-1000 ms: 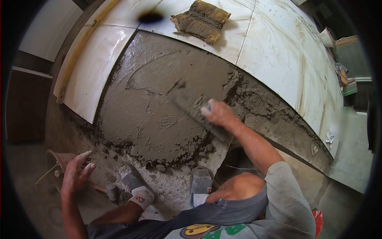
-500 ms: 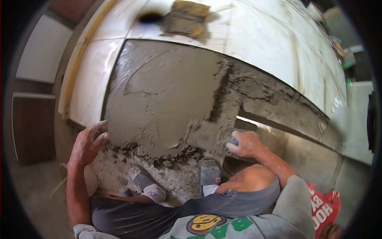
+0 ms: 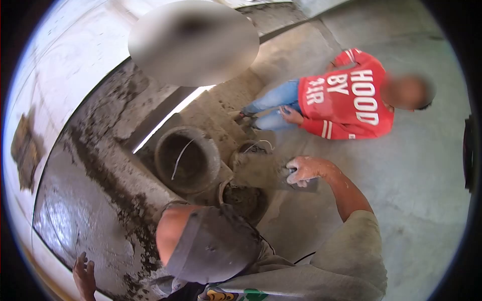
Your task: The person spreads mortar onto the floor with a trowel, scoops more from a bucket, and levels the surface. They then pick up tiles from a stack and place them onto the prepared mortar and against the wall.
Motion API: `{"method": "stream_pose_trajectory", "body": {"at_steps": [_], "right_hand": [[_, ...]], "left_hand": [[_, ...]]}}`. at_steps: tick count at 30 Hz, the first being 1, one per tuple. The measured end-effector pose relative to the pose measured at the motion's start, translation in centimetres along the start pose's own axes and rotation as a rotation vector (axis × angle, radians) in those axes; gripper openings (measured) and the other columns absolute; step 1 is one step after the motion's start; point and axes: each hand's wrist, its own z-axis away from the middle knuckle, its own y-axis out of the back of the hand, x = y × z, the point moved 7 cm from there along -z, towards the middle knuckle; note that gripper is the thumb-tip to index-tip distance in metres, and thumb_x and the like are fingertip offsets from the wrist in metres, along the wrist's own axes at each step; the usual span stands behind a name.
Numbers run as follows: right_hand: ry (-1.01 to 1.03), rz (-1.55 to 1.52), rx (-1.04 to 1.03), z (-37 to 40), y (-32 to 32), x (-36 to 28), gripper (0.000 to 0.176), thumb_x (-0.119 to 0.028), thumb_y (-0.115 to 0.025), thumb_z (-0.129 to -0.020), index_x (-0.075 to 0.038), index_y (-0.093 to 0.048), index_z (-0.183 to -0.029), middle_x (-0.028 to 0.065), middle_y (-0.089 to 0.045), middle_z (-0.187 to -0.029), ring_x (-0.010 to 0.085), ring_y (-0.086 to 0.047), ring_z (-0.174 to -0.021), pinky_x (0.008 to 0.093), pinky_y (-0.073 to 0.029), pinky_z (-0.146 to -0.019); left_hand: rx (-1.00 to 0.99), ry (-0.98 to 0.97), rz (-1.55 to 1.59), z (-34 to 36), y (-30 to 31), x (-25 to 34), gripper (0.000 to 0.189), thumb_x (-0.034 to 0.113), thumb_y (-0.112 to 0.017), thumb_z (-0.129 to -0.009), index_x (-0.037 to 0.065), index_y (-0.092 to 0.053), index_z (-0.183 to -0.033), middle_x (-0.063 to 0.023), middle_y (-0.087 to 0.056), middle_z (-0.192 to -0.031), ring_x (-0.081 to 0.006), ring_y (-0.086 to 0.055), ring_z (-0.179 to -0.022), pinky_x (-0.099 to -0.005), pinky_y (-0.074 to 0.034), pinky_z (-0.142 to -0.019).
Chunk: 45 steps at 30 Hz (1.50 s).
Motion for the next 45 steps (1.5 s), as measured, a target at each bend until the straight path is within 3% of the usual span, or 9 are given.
{"method": "stream_pose_trajectory", "body": {"at_steps": [5,7,14,17,18,21,23,35,45], "right_hand": [[-0.329,0.127,-0.206,-4.5,-8.3,10.9,0.025,-0.023,-0.064,-0.071,-0.001,-0.064,-0.083,0.0123,-0.067,-0.071,0.0237,-0.066,-0.064,0.0371,-0.051,-0.060],[0.140,0.649,0.326,-7.4,-9.8,10.1,0.019,-0.018,-0.063,-0.069,-0.003,-0.066,-0.081,0.0140,-0.068,-0.075,0.0269,-0.067,-0.067,0.0401,-0.051,-0.061],[0.159,0.705,0.597,-14.6,-12.9,7.6,0.016,-0.016,-0.055,-0.078,-0.002,-0.061,-0.084,0.0155,-0.065,-0.071,0.0316,-0.066,-0.068,0.0424,-0.051,-0.060],[0.251,0.647,0.536,-16.9,-14.2,6.0,0.017,-0.016,-0.055,-0.078,-0.001,-0.062,-0.084,0.0143,-0.065,-0.070,0.0317,-0.067,-0.069,0.0413,-0.051,-0.060],[0.254,0.644,0.533,-17.5,-13.9,5.9,0.017,-0.016,-0.055,-0.078,-0.001,-0.062,-0.084,0.0143,-0.065,-0.070,0.0317,-0.067,-0.069,0.0413,-0.051,-0.060],[0.363,0.676,0.481,-18.4,-13.3,4.8,0.015,-0.016,-0.060,-0.073,-0.003,-0.066,-0.077,0.0124,-0.067,-0.071,0.0296,-0.067,-0.069,0.0409,-0.052,-0.062],[0.514,0.771,0.255,-18.7,-13.5,3.7,0.011,-0.017,-0.066,-0.066,-0.007,-0.068,-0.070,0.0101,-0.068,-0.073,0.0281,-0.067,-0.069,0.0402,-0.052,-0.063],[0.745,0.982,0.280,-21.6,-15.9,-1.1,0.011,-0.021,-0.071,-0.061,-0.013,-0.069,-0.067,0.0075,-0.066,-0.071,0.0251,-0.066,-0.068,0.0388,-0.051,-0.059],[0.453,0.961,0.032,-21.7,-11.8,3.9,0.040,-0.042,-0.064,-0.071,-0.008,-0.069,-0.092,0.0169,-0.068,-0.087,0.0348,-0.065,-0.089,0.0467,-0.049,-0.081]], "left_hand": [[0.121,0.021,0.074,-4.7,1.9,2.5,0.039,0.007,-0.057,-0.086,0.000,-0.054,-0.124,-0.0208,-0.062,-0.109,-0.0320,-0.060,-0.095,-0.0404,-0.047,-0.082],[0.107,0.017,0.039,-5.6,3.3,3.4,0.040,0.006,-0.057,-0.086,-0.001,-0.053,-0.126,-0.0202,-0.061,-0.113,-0.0297,-0.060,-0.098,-0.0386,-0.047,-0.084],[0.228,0.119,0.160,-3.3,10.5,8.4,0.040,0.017,-0.052,-0.094,0.004,-0.051,-0.132,-0.0158,-0.060,-0.113,-0.0232,-0.058,-0.099,-0.0361,-0.046,-0.087],[0.316,0.098,0.195,-2.0,8.5,5.8,0.040,0.017,-0.052,-0.094,0.004,-0.051,-0.132,-0.0144,-0.060,-0.109,-0.0220,-0.058,-0.096,-0.0349,-0.047,-0.084],[0.190,0.238,0.270,-1.4,7.2,6.4,0.040,0.013,-0.053,-0.093,0.003,-0.051,-0.131,-0.0143,-0.061,-0.108,-0.0224,-0.058,-0.097,-0.0354,-0.047,-0.085],[0.151,-0.013,-0.098,-0.4,2.7,4.2,0.039,0.008,-0.057,-0.086,0.000,-0.055,-0.124,-0.0195,-0.062,-0.105,-0.0276,-0.061,-0.096,-0.0358,-0.048,-0.083],[0.037,0.088,0.002,0.1,1.9,8.1,0.038,0.008,-0.058,-0.084,-0.001,-0.057,-0.121,-0.0213,-0.063,-0.103,-0.0302,-0.061,-0.095,-0.0372,-0.048,-0.084],[0.113,0.060,0.073,1.7,2.6,9.4,0.040,0.018,-0.060,-0.086,0.001,-0.057,-0.122,-0.0193,-0.064,-0.105,-0.0321,-0.061,-0.098,-0.0410,-0.046,-0.088],[0.308,0.218,0.100,4.5,6.7,7.8,0.041,0.026,-0.063,-0.087,0.007,-0.058,-0.123,-0.0163,-0.065,-0.105,-0.0290,-0.063,-0.095,-0.0392,-0.050,-0.083]]}}
